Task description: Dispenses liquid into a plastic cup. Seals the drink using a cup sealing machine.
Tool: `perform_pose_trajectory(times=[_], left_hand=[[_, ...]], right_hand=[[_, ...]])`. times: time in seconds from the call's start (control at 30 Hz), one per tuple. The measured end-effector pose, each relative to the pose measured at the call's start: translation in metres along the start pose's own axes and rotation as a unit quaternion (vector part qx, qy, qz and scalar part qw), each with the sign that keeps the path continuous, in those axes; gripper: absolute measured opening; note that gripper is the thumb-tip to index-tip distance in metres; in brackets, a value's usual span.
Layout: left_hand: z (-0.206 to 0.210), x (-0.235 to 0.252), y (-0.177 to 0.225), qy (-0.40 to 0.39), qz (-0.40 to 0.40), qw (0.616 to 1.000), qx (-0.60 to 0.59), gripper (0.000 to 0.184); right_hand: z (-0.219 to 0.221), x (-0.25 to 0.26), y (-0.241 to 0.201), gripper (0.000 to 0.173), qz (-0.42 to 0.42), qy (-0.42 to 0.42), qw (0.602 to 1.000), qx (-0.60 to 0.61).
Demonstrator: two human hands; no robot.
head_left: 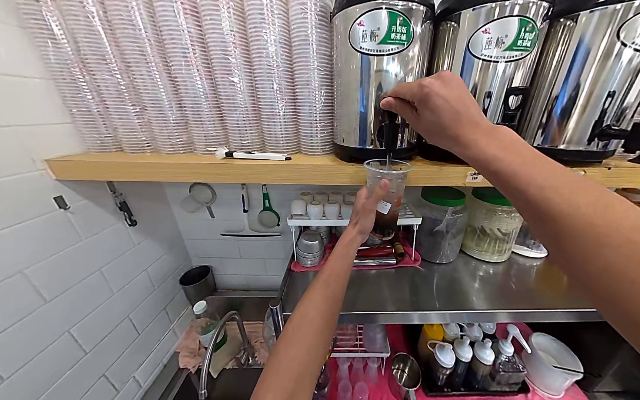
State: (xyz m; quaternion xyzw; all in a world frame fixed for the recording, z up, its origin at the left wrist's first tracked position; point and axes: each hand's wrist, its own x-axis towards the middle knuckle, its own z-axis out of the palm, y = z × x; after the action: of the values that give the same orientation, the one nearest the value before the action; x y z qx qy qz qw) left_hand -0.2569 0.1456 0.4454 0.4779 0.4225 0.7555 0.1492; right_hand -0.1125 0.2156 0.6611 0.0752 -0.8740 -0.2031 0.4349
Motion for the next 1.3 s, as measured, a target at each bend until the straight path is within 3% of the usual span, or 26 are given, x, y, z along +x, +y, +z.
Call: perform_pose_trajectory(times=[0.77,1.3], left_hand=[[0.001,-0.001,-0.002,-0.001,0.004,1.000,-0.006,0.063],[0.000,0.000,-0.001,-0.007,0.007,1.000,0.006,0.063]], right_hand=[[0.001,0.008,0.007,0.039,0.002,0.010,1.000,0.026],[0.009,0.015,0.015,0.037,0.060,-0.001,0.997,0.046]])
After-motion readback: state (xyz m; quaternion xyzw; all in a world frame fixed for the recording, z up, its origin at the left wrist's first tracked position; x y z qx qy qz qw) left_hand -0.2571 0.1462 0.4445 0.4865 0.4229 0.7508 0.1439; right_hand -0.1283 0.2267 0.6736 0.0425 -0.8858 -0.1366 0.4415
